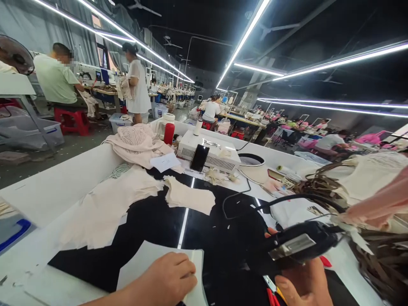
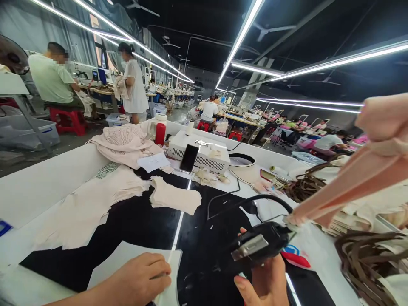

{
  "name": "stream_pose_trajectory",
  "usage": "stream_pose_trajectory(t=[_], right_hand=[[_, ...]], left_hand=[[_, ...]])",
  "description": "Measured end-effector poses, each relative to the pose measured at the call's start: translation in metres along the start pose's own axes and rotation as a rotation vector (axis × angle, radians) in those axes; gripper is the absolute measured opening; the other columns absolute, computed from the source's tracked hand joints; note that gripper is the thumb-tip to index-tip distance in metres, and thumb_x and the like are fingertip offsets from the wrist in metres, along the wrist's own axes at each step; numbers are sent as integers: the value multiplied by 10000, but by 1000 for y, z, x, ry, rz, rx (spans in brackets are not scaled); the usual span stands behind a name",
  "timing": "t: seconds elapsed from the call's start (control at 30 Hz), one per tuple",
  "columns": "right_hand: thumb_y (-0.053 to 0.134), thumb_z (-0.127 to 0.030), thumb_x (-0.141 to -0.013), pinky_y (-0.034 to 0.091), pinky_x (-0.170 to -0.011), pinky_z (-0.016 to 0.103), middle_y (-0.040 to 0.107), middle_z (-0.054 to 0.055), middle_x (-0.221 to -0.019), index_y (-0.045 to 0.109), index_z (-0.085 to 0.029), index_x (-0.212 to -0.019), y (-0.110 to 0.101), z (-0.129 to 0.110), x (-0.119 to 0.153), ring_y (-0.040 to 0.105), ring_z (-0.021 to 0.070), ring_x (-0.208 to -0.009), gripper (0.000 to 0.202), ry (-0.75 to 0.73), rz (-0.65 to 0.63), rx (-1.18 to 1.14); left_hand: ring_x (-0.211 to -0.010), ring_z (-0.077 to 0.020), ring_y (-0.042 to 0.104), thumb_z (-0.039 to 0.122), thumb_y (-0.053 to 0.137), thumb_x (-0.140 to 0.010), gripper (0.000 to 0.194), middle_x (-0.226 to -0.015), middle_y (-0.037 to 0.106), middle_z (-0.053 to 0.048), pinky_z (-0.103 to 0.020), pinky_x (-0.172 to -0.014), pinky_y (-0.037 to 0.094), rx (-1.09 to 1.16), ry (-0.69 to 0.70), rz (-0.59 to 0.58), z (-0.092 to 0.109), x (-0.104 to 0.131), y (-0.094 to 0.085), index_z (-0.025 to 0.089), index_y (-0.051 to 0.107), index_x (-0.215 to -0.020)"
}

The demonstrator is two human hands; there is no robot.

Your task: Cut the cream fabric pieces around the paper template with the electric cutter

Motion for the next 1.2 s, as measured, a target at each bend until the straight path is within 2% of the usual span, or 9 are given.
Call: stream_pose_trajectory(t=[0.07,0.2,0.3,0.43,0.53,0.67,0.87,0.97,1.2], right_hand=[[878,-451,-788,618,-994,493,751,129,-1273,634,-268,-1302,21,-16,0,756,351,-1120,598,-49,37,-107],[847,-395,-860,621,-830,367,745,24,-1075,577,-313,-1387,57,-31,7,745,201,-840,597,-59,159,-219],[862,-363,-846,626,-751,351,741,22,-1058,556,-315,-1405,72,-35,6,726,189,-783,640,-150,110,-270],[842,-323,-867,644,-699,348,748,36,-1037,548,-308,-1427,80,-38,1,736,197,-767,632,-218,19,-303],[848,-283,-860,655,-688,345,745,29,-994,628,-277,-1282,89,-43,-3,739,192,-756,477,-256,-7,-339],[851,-267,-850,631,-631,312,719,2,-899,638,-250,-1130,103,-49,-8,703,166,-706,352,-279,10,-428],[811,-352,-879,589,-604,318,653,-42,-841,582,-280,-1151,115,-43,-17,643,149,-667,363,-241,38,-497],[808,-374,-875,566,-575,309,643,-44,-821,586,-279,-1139,117,-40,-18,635,150,-653,358,-243,29,-510],[820,-403,-866,548,-553,302,633,-45,-814,601,-281,-1119,121,-38,-17,620,149,-636,356,-241,-6,-534]], left_hand=[[-902,-178,667,39,616,-935,162,-1030,726,-32,-270,-839,564,-10,22,50,-1,1,3,174,624,-1025],[-847,-163,659,15,543,-965,178,-958,714,-20,-257,-813,567,-46,43,135,-4,2,7,177,618,-963],[-849,-160,660,31,530,-979,178,-957,714,-22,-252,-809,575,-59,61,147,-3,3,11,183,624,-970],[-862,-160,668,41,532,-981,173,-948,714,-29,-252,-803,574,-51,65,133,-1,2,14,184,625,-956],[-851,-162,665,37,544,-978,174,-928,706,-34,-249,-808,570,-53,68,85,0,-3,11,188,622,-940],[-891,-176,668,14,592,-955,168,-947,693,-51,-270,-871,570,-84,99,-41,1,-15,6,179,618,-939],[-991,-201,672,-16,588,-978,192,-1000,701,-61,-329,-918,577,-116,96,-142,3,-24,11,171,619,-944],[-1018,-207,676,12,592,-1007,152,-1020,710,-70,-335,-924,577,-134,84,-146,4,-23,12,156,636,-990],[-1074,-201,688,36,589,-1030,171,-1147,738,-89,-319,-936,571,-107,69,-72,7,-24,2,149,667,-1132]])
Point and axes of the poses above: each hand's wrist, its own x-axis away from the middle knuckle, its own y-axis out of the palm, z = x × y, the point moved 4 cm from there along -x, towards the middle knuckle
